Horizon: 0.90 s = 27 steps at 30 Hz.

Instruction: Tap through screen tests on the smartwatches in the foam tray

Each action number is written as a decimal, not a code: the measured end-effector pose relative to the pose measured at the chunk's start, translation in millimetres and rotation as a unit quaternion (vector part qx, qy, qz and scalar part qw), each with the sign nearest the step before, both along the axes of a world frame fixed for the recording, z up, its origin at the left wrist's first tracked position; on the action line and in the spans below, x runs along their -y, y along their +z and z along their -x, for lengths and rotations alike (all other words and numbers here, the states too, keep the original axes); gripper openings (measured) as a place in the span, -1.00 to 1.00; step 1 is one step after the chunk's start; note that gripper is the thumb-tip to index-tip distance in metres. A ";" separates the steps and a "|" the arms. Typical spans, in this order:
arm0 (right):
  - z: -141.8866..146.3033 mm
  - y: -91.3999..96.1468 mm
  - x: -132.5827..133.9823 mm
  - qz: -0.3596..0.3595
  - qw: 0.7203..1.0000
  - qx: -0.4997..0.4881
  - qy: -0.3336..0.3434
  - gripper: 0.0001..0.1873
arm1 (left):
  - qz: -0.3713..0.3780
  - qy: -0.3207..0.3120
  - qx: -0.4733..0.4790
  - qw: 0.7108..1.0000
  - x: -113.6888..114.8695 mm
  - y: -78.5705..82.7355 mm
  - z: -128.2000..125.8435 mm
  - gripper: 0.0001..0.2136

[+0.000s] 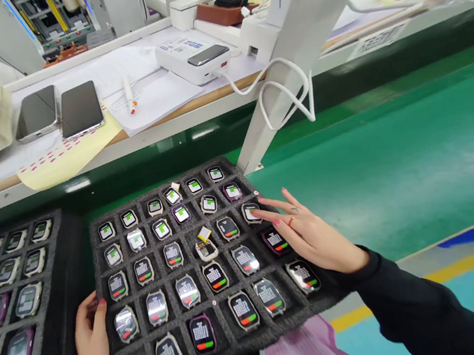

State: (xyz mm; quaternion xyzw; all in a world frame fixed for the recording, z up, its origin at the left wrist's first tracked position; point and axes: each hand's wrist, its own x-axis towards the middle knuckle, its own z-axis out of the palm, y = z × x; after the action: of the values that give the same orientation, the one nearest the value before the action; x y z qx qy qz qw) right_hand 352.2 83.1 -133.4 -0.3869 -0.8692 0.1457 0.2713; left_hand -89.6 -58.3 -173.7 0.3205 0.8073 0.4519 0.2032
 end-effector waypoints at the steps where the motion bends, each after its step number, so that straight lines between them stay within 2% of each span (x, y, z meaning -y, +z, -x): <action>1: 1.3 -1.3 -0.9 0.002 1.000 0.002 0.003 -0.58 | -0.001 -0.002 -0.002 1.000 0.4 0.0 0.4 -0.52; 7: 2.9 -7.8 -10.0 0.023 0.999 0.027 0.021 -0.58 | 0.000 -0.003 -0.003 1.000 1.8 -1.9 2.1 -0.52; 12: 1.4 -3.9 -22.7 -0.011 1.000 -0.007 0.004 -0.60 | -0.001 -0.005 -0.005 1.000 1.0 -1.3 2.2 -0.52; 21: 26.3 -11.8 -63.9 -0.029 0.999 0.018 0.021 -0.57 | -0.009 -0.004 0.012 1.000 1.5 -0.5 0.7 -0.51; 27: 33.6 -9.8 -66.7 -0.028 0.998 0.050 0.040 -0.54 | -0.012 -0.004 0.034 0.999 3.1 -2.5 0.9 -0.50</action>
State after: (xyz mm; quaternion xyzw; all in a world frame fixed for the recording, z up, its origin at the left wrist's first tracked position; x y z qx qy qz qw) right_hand 318.6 149.7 -143.1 -0.3509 -0.9003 0.1126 0.2318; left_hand -90.4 -61.5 -176.2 0.3107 0.7932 0.4716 0.2279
